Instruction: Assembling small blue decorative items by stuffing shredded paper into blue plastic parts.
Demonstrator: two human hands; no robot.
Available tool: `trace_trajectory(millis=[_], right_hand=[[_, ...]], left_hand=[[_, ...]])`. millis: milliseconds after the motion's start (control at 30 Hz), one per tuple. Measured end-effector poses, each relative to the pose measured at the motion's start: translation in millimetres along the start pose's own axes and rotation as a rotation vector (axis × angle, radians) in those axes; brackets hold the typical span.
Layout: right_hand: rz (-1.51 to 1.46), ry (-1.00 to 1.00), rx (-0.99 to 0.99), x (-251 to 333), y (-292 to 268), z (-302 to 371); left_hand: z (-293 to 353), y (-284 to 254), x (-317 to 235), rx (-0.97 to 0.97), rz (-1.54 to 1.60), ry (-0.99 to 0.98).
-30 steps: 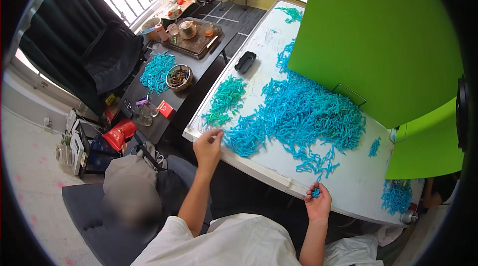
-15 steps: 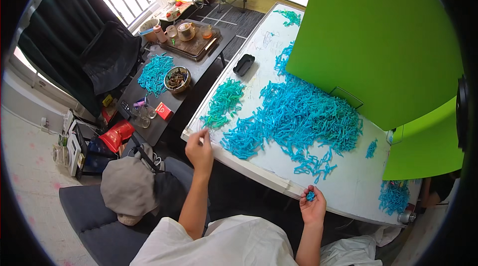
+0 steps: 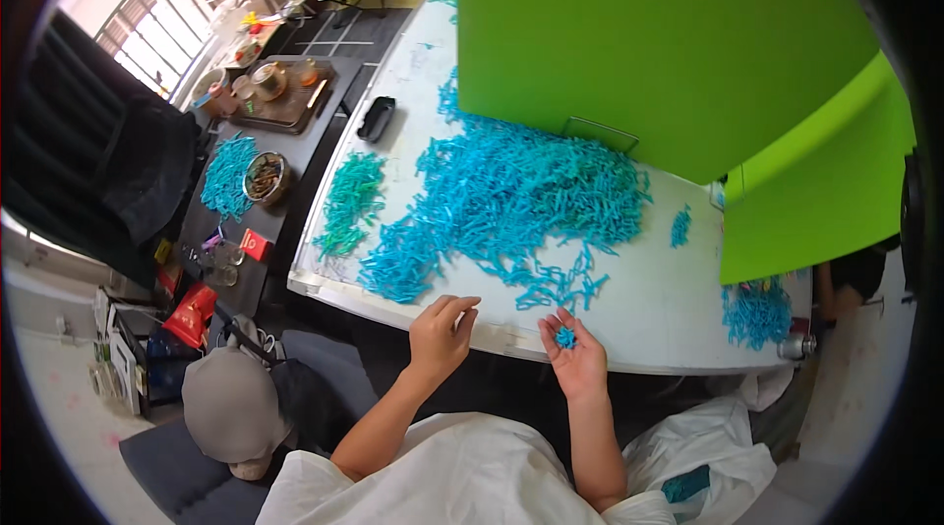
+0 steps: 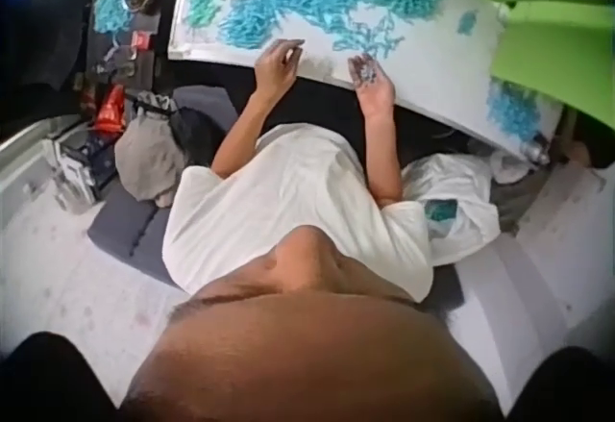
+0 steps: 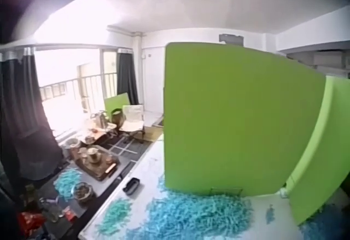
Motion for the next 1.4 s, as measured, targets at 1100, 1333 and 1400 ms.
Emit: trace_trajectory(millis=[1100, 1333, 1400], right_hand=[[0.102, 0.059, 0.043, -4.5, 13.5, 0.7], [0.078, 0.133, -0.102, -13.9, -0.7, 1.9], [0.049, 0.175, -0.045, -8.1, -8.6, -2.1]], left_hand=[[0.4, 111.6, -14.0, 0.617, 0.469, -0.462], [1.3, 63.3, -36.9, 0.268, 0.101, -0.140], [-10.3, 59.1, -34.1, 0.163, -0.179, 0.003]])
Point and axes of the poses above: each hand's wrist, its own z-axis away from the middle knuckle, its own y-axis out of the palm, x = y × z, the point moved 9 cm from there along -z, towards the middle knuckle, and after that the axes turned 13 degrees about -z, right-handed, at the moved point
